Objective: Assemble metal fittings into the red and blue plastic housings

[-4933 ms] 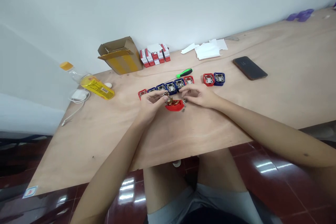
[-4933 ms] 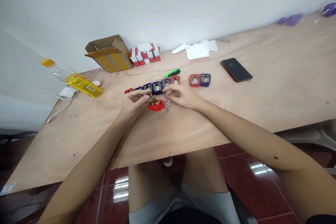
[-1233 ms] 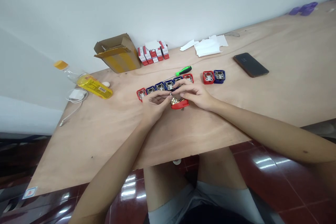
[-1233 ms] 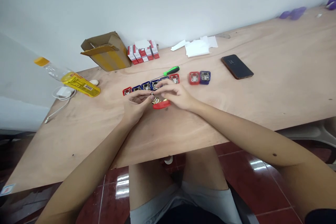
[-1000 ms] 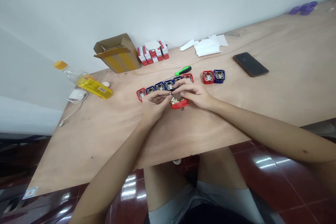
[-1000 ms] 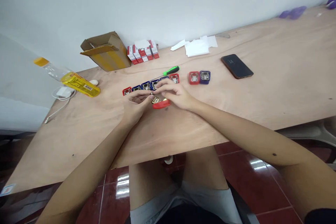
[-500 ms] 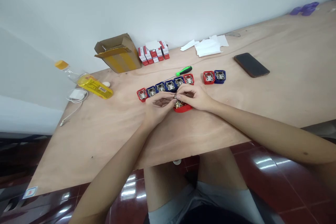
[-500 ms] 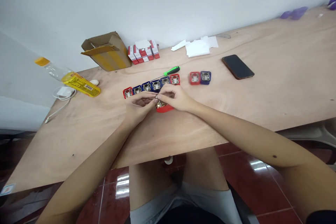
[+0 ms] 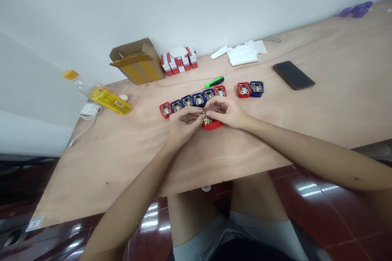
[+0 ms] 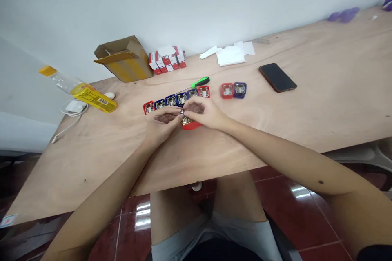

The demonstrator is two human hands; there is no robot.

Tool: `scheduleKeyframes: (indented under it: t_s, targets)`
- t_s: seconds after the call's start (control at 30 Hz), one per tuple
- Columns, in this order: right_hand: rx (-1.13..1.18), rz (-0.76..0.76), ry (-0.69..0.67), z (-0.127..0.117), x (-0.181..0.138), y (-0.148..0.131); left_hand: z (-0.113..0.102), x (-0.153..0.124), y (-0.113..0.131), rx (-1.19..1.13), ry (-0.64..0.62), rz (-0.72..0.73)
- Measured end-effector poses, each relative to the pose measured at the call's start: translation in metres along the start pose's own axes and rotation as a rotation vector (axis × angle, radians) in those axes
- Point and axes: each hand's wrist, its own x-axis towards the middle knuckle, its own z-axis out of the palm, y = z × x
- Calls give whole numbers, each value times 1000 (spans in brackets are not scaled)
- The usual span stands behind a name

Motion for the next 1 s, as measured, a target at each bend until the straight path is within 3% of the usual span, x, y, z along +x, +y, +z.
scheduleKeyframes:
  t_s: [0.17,0.63,1.0]
  targets:
    - [-74,7,-48,-1,1,1,-1,1,0,-14,-3,-6]
    - [51,-19,12,0,-3,-3,1,1,0,-34,-20,-33]
    - [196,-67,-21,2,-1,3,1,0,2,-9,-22,-48]
